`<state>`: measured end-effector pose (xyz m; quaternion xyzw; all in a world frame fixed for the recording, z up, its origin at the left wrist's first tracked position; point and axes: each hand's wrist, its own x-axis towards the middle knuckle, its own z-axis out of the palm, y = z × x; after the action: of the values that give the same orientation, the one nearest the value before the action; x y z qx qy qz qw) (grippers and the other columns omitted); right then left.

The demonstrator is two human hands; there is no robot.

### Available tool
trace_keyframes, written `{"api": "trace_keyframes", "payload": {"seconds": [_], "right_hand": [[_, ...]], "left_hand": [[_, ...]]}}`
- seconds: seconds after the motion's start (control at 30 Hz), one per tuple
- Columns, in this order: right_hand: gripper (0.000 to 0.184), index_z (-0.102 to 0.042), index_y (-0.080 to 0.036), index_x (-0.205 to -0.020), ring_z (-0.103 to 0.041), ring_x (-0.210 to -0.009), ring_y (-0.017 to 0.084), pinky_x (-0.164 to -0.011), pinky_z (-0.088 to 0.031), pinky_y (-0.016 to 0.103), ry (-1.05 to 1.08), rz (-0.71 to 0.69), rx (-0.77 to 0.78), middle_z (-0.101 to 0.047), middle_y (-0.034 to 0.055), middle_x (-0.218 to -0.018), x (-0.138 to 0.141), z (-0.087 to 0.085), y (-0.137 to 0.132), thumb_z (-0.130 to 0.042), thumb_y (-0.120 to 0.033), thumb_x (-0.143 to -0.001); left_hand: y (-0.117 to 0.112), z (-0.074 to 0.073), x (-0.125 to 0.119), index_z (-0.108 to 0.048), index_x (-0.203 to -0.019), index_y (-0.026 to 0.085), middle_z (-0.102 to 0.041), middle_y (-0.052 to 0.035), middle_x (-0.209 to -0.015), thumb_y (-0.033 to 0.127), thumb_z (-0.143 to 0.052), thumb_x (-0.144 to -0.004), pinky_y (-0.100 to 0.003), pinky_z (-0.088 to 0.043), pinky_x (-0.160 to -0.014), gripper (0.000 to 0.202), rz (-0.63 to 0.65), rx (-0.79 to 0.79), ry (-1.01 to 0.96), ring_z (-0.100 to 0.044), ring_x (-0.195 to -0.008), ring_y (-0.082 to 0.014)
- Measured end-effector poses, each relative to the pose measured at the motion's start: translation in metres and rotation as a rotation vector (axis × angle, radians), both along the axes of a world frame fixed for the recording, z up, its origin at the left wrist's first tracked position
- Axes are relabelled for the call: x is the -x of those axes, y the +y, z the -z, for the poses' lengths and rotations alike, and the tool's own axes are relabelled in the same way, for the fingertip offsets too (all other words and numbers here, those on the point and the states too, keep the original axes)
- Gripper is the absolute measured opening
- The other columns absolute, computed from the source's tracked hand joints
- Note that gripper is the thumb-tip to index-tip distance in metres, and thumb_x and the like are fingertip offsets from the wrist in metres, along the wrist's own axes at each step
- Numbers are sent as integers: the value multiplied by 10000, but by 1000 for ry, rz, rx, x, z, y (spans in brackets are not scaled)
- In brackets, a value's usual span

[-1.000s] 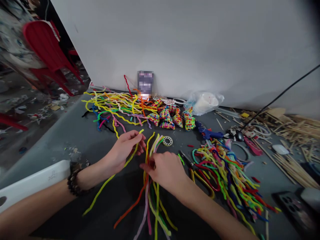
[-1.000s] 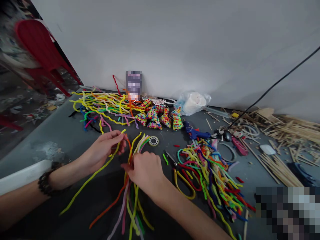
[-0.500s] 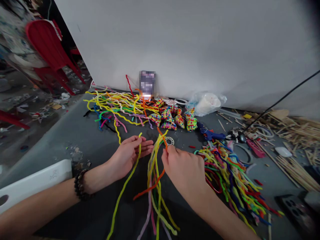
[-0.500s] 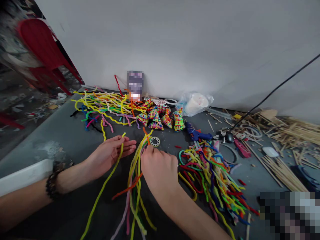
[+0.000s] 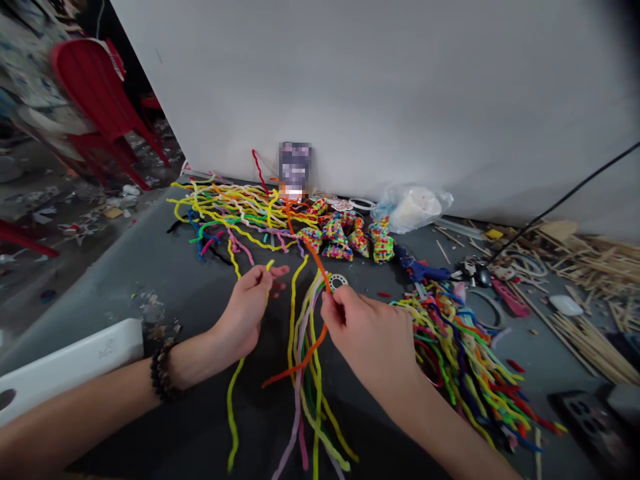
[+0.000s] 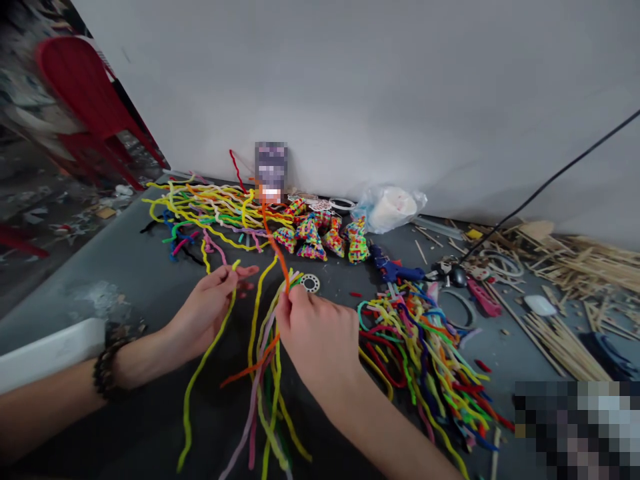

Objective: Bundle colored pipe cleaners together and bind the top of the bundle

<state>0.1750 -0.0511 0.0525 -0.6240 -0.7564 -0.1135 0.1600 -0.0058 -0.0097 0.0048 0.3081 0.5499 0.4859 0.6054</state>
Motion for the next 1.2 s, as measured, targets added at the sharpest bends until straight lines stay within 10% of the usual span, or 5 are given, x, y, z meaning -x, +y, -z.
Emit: {"api": "trace_keyframes", "payload": {"seconds": [0.27, 0.43, 0.67, 1.2], "right_hand": [[270, -637, -213, -713, -611, -475, 153, -544, -114, 329, 17, -55, 160, -698, 0, -585, 9, 4, -1, -542, -263, -960], [246, -647, -215, -734, -643, -497, 183, -551, -112, 331, 18, -43, 206, -717, 6, -608, 7, 7, 4, -567, -278, -958], [267, -640, -206, -760, -662, -535, 161, -551, -181, 317, 178, -130, 251, -728, -2, -649, 14, 10, -2, -546, -285, -997], [193, -695, -221, -893, -731, -627, 218, -537, -195, 334, 50, -204, 525, -780, 16, -762, 40, 22, -15, -556, -276, -1016]], "left_hand": [[19, 22, 8, -598, -824, 198, -505, 31, -788, 254, -556, -919, -225, -352, -697, 118, -197, -208, 287, -457, -733, -133], [48, 7, 17, -532, -802, 213, -559, 19, -855, 267, -513, -942, -212, -398, -711, 151, -277, -286, 221, -497, -725, -111], [-4, -33, -4, -623, -912, 175, -758, -99, -1066, 179, -585, -978, -318, -575, -871, 76, 32, 40, -279, -732, -880, -179], [0, -20, 0, -684, -1033, 136, -767, -111, -1041, 164, -669, -932, -338, -585, -934, 105, 145, 30, -194, -746, -930, -190]]}}
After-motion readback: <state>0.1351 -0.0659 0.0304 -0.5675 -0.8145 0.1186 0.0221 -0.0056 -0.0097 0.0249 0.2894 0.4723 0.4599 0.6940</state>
